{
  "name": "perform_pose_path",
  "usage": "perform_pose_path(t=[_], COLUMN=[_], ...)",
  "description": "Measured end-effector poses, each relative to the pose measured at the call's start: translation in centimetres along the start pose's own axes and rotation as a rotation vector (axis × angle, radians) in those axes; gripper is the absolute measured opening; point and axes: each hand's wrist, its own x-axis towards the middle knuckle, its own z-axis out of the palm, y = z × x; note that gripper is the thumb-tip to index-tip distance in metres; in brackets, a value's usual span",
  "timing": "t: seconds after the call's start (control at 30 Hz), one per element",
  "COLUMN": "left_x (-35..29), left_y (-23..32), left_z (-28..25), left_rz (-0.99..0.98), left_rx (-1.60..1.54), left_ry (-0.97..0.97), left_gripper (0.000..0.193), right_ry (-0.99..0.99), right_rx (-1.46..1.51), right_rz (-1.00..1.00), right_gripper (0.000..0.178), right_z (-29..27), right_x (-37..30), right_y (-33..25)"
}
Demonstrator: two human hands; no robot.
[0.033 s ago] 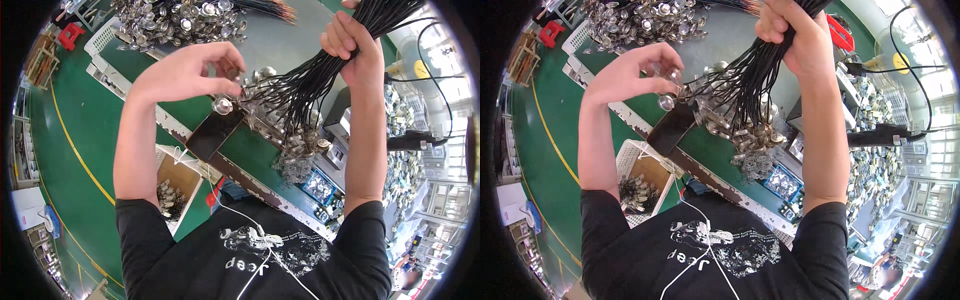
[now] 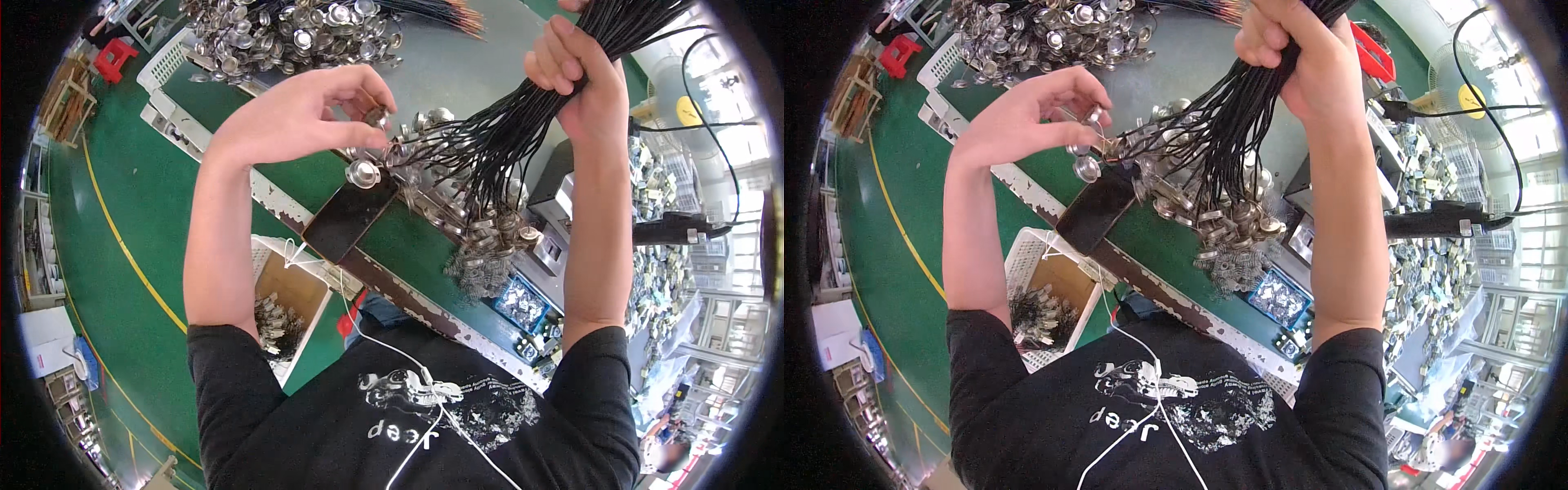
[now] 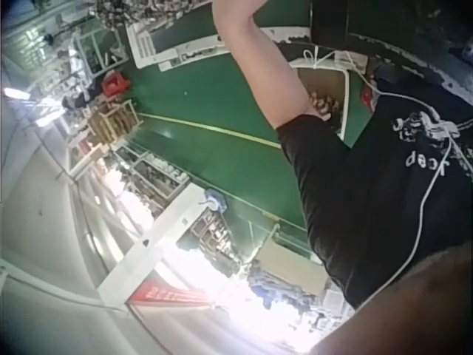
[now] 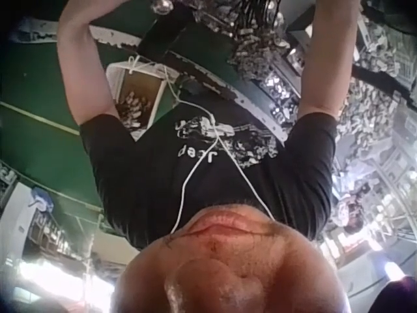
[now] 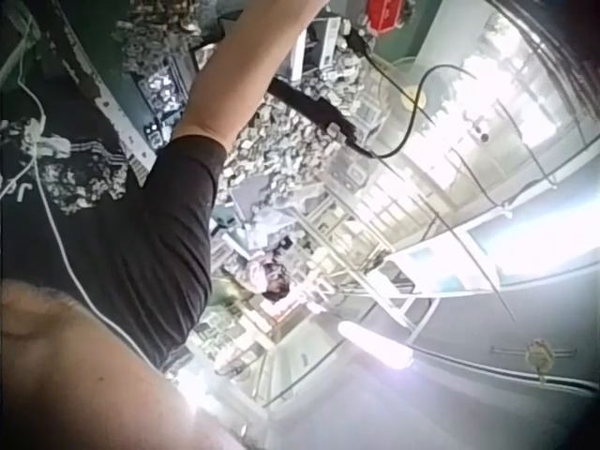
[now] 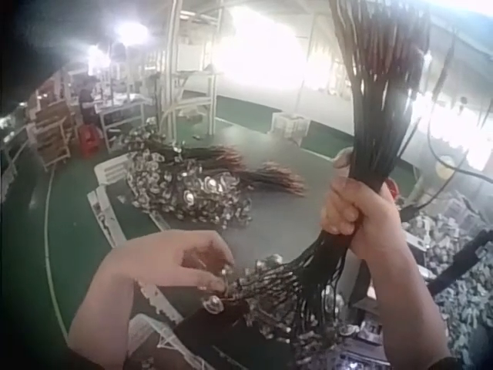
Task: Assembling and processing large bundles of electrical wire harnesses at a factory workstation.
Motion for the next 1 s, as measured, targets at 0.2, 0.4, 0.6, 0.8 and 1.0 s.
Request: perform_pose_path(t=[0.2,0.4,0.6,0.8,1.0], left_x=[-0.4,-0.5,-1.3,-1.9,-2.3], left_y=[1.2,-2.3,-0.3,1.2,-4.2], left_z=[0.8,-0.4,0.8,-2.2,0.2], left_rz=[-0.137,-0.023,0.124,-0.203,0.037], left_rx=[-0.140,-0.282,0.294,-0.182,-0.553], left_ry=[0.084,0.136,0.540,0.064,0.247], left_gripper=[0.028,0.026,0.020,0.028,0.023], right_ry=[-0.425,0.461,0.468,-0.047,0.013], right_rx=[0.862,-0.047,-0.057,0.017,0.106], right_rz=[-0.059,0.118,0.061,-0.088,-0.076], right_gripper=[0.020,0.018,0.021,0.019,0.016], right_z=[-2.3,4.1,2.6,-0.5,-0.2], right_x=[1.9,-0.3,-1.2,-1.2,-1.1], right_y=[3.1,-1.5,-1.5,-1.4,-2.5])
